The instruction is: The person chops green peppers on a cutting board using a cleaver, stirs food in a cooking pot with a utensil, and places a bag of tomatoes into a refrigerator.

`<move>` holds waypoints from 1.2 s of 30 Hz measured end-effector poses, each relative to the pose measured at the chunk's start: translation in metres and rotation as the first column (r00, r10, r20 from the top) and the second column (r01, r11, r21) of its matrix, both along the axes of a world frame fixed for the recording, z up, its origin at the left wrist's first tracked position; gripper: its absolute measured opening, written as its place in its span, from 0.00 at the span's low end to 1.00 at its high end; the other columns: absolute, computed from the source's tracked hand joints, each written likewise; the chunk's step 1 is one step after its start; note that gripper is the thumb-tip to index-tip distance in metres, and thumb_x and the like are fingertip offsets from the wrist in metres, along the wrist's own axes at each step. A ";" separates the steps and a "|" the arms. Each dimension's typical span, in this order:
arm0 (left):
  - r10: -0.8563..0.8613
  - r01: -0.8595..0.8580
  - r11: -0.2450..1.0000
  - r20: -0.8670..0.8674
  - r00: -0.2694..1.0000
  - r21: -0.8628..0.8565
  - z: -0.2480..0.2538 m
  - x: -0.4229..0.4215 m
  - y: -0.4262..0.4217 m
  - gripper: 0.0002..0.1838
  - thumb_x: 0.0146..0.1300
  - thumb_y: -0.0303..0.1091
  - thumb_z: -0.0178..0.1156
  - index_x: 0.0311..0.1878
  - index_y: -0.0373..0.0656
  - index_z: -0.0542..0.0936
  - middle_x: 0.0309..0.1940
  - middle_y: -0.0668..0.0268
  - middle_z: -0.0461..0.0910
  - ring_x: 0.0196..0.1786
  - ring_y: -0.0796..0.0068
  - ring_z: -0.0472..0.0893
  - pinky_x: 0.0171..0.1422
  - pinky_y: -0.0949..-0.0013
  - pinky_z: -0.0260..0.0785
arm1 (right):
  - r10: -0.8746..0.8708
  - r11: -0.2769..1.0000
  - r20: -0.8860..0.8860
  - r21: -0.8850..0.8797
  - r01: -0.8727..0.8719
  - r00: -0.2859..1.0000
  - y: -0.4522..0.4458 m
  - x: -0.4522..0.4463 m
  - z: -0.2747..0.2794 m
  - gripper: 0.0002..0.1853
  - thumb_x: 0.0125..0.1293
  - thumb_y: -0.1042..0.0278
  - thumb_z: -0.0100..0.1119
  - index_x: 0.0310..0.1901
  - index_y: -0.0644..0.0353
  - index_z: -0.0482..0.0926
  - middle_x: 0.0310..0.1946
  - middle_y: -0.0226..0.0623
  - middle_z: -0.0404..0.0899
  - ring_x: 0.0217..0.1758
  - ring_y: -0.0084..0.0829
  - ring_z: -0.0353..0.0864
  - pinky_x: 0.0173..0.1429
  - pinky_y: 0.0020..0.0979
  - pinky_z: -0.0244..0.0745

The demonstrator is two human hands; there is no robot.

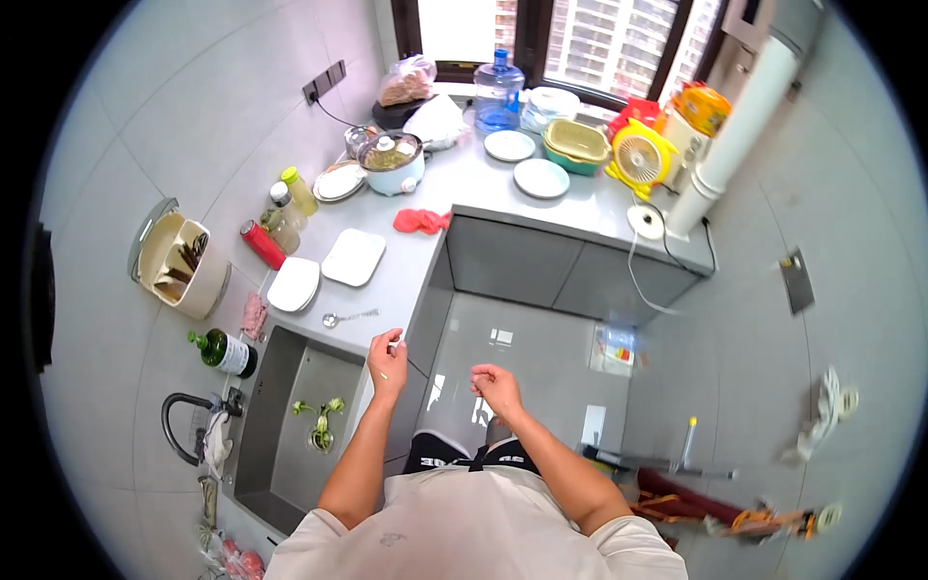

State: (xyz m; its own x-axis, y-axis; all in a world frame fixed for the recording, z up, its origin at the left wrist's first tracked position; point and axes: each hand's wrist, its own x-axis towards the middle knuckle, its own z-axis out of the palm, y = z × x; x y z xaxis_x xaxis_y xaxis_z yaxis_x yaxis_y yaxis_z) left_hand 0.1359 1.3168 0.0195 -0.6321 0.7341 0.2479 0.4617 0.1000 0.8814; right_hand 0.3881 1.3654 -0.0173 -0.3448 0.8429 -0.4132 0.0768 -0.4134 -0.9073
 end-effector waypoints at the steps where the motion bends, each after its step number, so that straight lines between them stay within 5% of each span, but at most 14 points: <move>1: 0.019 -0.019 1.000 0.004 1.000 0.013 0.007 -0.007 0.026 0.16 0.68 0.23 0.66 0.58 0.40 0.88 0.48 0.63 0.82 0.31 0.75 0.73 0.41 0.68 0.73 | 0.065 0.996 -0.014 0.067 -0.064 0.998 0.029 -0.010 0.001 0.12 0.76 0.76 0.64 0.56 0.68 0.86 0.39 0.34 0.90 0.38 0.23 0.89 0.43 0.27 0.85; 10: 0.170 -0.167 0.985 -0.082 0.982 0.038 -0.002 -0.114 0.241 0.16 0.69 0.25 0.67 0.59 0.41 0.89 0.45 0.64 0.84 0.32 0.78 0.75 0.42 0.70 0.74 | 0.266 0.957 0.015 0.114 -0.266 0.964 0.274 -0.135 0.026 0.11 0.77 0.74 0.66 0.57 0.66 0.86 0.40 0.31 0.89 0.39 0.21 0.88 0.44 0.26 0.85; 11: 0.174 -0.170 0.983 -0.046 0.984 0.076 -0.004 -0.126 0.269 0.14 0.69 0.25 0.66 0.57 0.40 0.88 0.43 0.61 0.83 0.32 0.69 0.77 0.42 0.64 0.74 | 0.274 0.951 0.045 0.135 -0.278 0.961 0.298 -0.148 0.025 0.11 0.77 0.74 0.66 0.57 0.66 0.87 0.39 0.31 0.89 0.39 0.21 0.88 0.44 0.26 0.85; 14: 0.193 -0.192 0.981 -0.056 0.980 0.014 -0.004 -0.168 0.345 0.14 0.70 0.26 0.67 0.57 0.41 0.88 0.44 0.60 0.83 0.33 0.69 0.79 0.43 0.64 0.75 | 0.288 0.939 0.136 0.155 -0.308 0.948 0.366 -0.186 0.029 0.11 0.77 0.73 0.67 0.57 0.66 0.87 0.39 0.31 0.89 0.39 0.21 0.88 0.44 0.26 0.85; 16: 0.200 -0.199 0.979 -0.033 0.979 0.041 0.000 -0.197 0.396 0.16 0.69 0.26 0.68 0.59 0.40 0.89 0.46 0.60 0.86 0.33 0.73 0.81 0.43 0.66 0.77 | 0.279 0.922 0.104 0.248 -0.296 0.955 0.411 -0.214 0.032 0.10 0.76 0.71 0.68 0.55 0.63 0.89 0.32 0.29 0.88 0.32 0.16 0.83 0.38 0.26 0.81; 24: 0.170 -0.168 0.985 -0.079 0.982 0.029 0.035 -0.272 0.540 0.17 0.69 0.26 0.70 0.60 0.38 0.87 0.48 0.59 0.85 0.34 0.70 0.83 0.45 0.64 0.79 | 0.235 0.940 0.041 0.245 -0.237 0.971 0.578 -0.310 0.053 0.12 0.77 0.71 0.68 0.56 0.67 0.88 0.33 0.31 0.87 0.34 0.21 0.85 0.40 0.28 0.82; 28: 0.212 -0.220 0.969 -0.081 0.974 -0.112 0.036 -0.299 0.583 0.22 0.67 0.26 0.69 0.65 0.39 0.84 0.57 0.56 0.83 0.44 0.59 0.87 0.55 0.58 0.80 | 0.133 0.961 0.103 0.231 -0.154 0.986 0.643 -0.355 0.043 0.24 0.75 0.68 0.72 0.68 0.66 0.80 0.33 0.32 0.87 0.33 0.22 0.85 0.39 0.29 0.82; 31: 0.258 -0.301 0.951 -0.346 0.902 -0.075 0.039 -0.316 0.617 0.25 0.65 0.28 0.70 0.66 0.40 0.84 0.59 0.54 0.82 0.62 0.46 0.81 0.67 0.49 0.75 | 0.197 0.944 0.149 0.240 -0.228 0.969 0.680 -0.382 0.038 0.28 0.73 0.66 0.74 0.70 0.65 0.77 0.34 0.32 0.87 0.34 0.22 0.84 0.40 0.29 0.82; 36: 0.153 -0.288 0.890 -0.365 0.918 -0.353 0.048 -0.341 0.639 0.27 0.63 0.30 0.73 0.67 0.41 0.85 0.56 0.51 0.84 0.60 0.44 0.82 0.67 0.49 0.76 | 0.281 0.931 0.077 0.222 -0.291 0.957 0.711 -0.405 0.013 0.24 0.73 0.66 0.74 0.66 0.64 0.81 0.35 0.31 0.86 0.34 0.22 0.83 0.40 0.29 0.81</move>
